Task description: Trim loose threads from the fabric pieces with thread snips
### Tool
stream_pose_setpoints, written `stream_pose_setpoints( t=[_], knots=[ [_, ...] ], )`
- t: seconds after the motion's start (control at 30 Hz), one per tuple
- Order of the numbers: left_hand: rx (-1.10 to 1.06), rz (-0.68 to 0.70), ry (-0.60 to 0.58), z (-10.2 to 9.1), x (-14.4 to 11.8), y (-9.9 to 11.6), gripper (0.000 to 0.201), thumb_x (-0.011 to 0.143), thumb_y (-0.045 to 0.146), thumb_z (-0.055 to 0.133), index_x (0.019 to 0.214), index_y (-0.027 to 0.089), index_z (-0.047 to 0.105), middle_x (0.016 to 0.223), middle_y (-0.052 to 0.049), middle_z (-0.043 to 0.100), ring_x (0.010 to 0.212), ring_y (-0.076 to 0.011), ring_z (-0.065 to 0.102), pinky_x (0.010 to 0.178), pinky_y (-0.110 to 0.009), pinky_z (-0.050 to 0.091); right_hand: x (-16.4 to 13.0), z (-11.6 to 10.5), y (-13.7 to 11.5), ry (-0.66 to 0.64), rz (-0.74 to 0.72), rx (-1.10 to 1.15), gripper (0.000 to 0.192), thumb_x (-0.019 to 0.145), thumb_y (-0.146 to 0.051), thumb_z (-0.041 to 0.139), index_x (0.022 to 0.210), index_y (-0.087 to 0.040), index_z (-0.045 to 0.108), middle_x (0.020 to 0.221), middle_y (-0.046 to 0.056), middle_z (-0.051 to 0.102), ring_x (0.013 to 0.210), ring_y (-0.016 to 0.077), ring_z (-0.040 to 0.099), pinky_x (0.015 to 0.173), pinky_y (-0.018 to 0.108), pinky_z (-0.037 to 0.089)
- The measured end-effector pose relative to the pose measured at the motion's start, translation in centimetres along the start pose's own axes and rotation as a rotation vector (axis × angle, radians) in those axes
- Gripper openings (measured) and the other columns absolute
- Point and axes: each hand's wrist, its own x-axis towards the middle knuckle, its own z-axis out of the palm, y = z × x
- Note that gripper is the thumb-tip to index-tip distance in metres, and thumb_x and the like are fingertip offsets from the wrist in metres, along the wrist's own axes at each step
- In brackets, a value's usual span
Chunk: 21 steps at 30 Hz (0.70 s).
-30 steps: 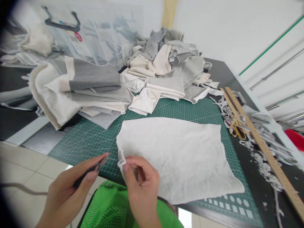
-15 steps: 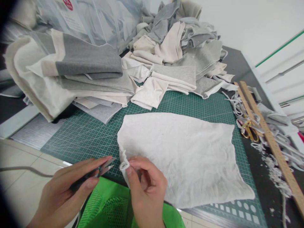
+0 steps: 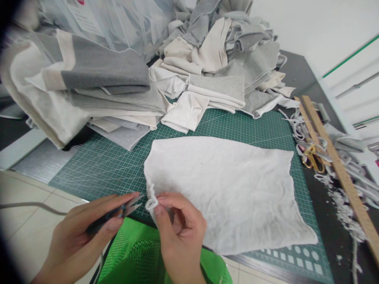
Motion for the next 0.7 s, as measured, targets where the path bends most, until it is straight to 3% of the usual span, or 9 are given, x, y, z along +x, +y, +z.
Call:
stream_pose_setpoints(
  t=[0.17,0.4,0.6,0.7],
  knots=[
    [-0.019,0.005,0.016,0.1,0.1,0.3,0.027,0.097,0.033,0.06,0.123,0.032,0.068,0.095,0.001,0.079,0.074,-0.0102,0.074,0.06,-0.016,0.057,0.0,0.0,0.1,-0.008,0.001,0.009,0.025,0.081,-0.003,0.069,0.087,-0.024,0.08,0.085,0.0,0.08,0.079,0.0111,0.076,0.076,0.016,0.062],
    [-0.007,0.002,0.015,-0.3,0.0,0.8,0.031,0.095,0.029,0.062,0.126,0.033,0.066,0.098,0.0,0.078,0.083,-0.0133,0.075,0.061,-0.018,0.058,-0.8,-0.1,0.9,0.001,0.052,0.048,0.02,0.086,-0.009,0.071,0.09,-0.026,0.079,0.091,0.001,0.079,0.085,0.0135,0.075,0.08,0.022,0.063],
    [0.026,0.014,-0.032,-0.3,-0.3,1.0,0.036,0.098,0.026,0.059,0.133,0.033,0.061,0.107,-0.002,0.076,0.087,-0.0121,0.074,0.06,-0.015,0.056,-0.3,-0.1,0.2,-0.018,0.024,0.017,0.024,0.083,-0.005,0.069,0.088,-0.026,0.079,0.087,-0.001,0.079,0.082,0.0114,0.076,0.078,0.018,0.063],
    [0.057,0.013,-0.039,-0.1,-0.4,1.2,0.038,0.097,0.026,0.061,0.135,0.031,0.06,0.104,-0.003,0.075,0.08,-0.0099,0.072,0.059,-0.014,0.055,-0.2,-0.1,0.0,-0.019,0.026,0.021,0.026,0.083,-0.004,0.068,0.088,-0.026,0.079,0.087,-0.001,0.079,0.081,0.0104,0.075,0.077,0.016,0.062]
  ],
)
